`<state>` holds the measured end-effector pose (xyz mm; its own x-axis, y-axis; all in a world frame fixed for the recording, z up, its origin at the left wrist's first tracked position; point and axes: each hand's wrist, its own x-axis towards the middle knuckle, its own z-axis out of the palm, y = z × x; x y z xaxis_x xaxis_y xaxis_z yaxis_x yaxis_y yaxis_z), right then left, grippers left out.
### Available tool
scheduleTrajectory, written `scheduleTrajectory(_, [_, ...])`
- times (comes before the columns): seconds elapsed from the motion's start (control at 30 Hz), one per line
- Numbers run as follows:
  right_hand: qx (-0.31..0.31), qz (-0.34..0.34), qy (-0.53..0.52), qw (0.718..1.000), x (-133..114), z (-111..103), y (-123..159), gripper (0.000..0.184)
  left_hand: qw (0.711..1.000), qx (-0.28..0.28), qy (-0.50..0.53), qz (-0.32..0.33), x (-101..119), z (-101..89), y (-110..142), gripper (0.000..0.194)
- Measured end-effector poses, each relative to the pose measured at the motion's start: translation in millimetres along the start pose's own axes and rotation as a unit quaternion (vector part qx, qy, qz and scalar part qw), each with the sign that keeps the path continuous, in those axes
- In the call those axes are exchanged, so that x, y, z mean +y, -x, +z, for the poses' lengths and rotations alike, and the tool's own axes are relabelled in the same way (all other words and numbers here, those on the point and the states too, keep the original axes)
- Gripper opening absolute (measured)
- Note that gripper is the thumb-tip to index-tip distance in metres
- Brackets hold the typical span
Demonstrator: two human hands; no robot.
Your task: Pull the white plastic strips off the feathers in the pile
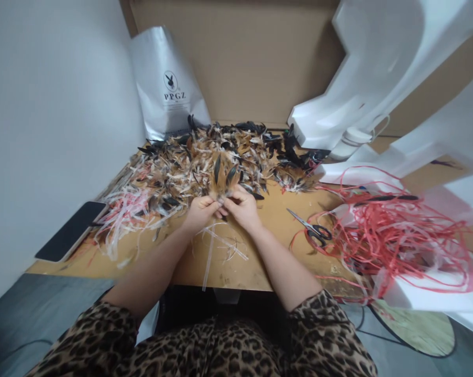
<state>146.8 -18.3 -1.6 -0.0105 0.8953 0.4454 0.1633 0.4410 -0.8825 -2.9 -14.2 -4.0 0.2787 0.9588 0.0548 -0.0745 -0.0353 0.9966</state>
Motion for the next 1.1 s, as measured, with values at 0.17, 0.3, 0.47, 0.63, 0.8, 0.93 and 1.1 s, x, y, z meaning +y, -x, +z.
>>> scheduleTrajectory(0.17, [-0.005,0.041,-0.028,0.999,4.8,0.6,1.4,0.025,1.0,-0.003,0.003,-0.001,-1.2,-0.1,-0.7,0.036])
scheduleTrajectory(0.3, [-0.022,0.075,-0.068,0.995,8.1,-0.1,0.4,0.028,1.0,-0.003,0.014,-0.003,-0.8,0.6,-0.6,0.033])
scheduleTrajectory(0.47, [-0.008,0.072,-0.085,0.994,2.1,0.5,-0.7,0.028,1.0,-0.004,0.016,-0.008,2.0,0.1,1.6,0.024])
scheduleTrajectory(0.63, [-0.007,0.098,-0.114,0.989,3.0,4.2,1.2,0.028,1.0,-0.011,0.012,-0.019,4.7,-0.8,1.3,0.02])
scheduleTrajectory(0.8, [-0.002,0.086,-0.123,0.989,5.3,5.2,1.7,0.029,0.997,0.019,0.077,-0.026,2.3,-5.6,-3.2,0.027])
scheduleTrajectory(0.93, [-0.02,-0.059,0.039,0.997,3.7,1.9,0.3,0.034,0.982,0.032,0.181,-0.034,-0.7,-9.5,-5.1,0.034])
scheduleTrajectory(1.1, [-0.039,-0.112,0.243,0.963,2.6,0.9,2.6,0.015,0.978,-0.012,0.199,-0.06,-5.1,-3.3,-2.8,0.032])
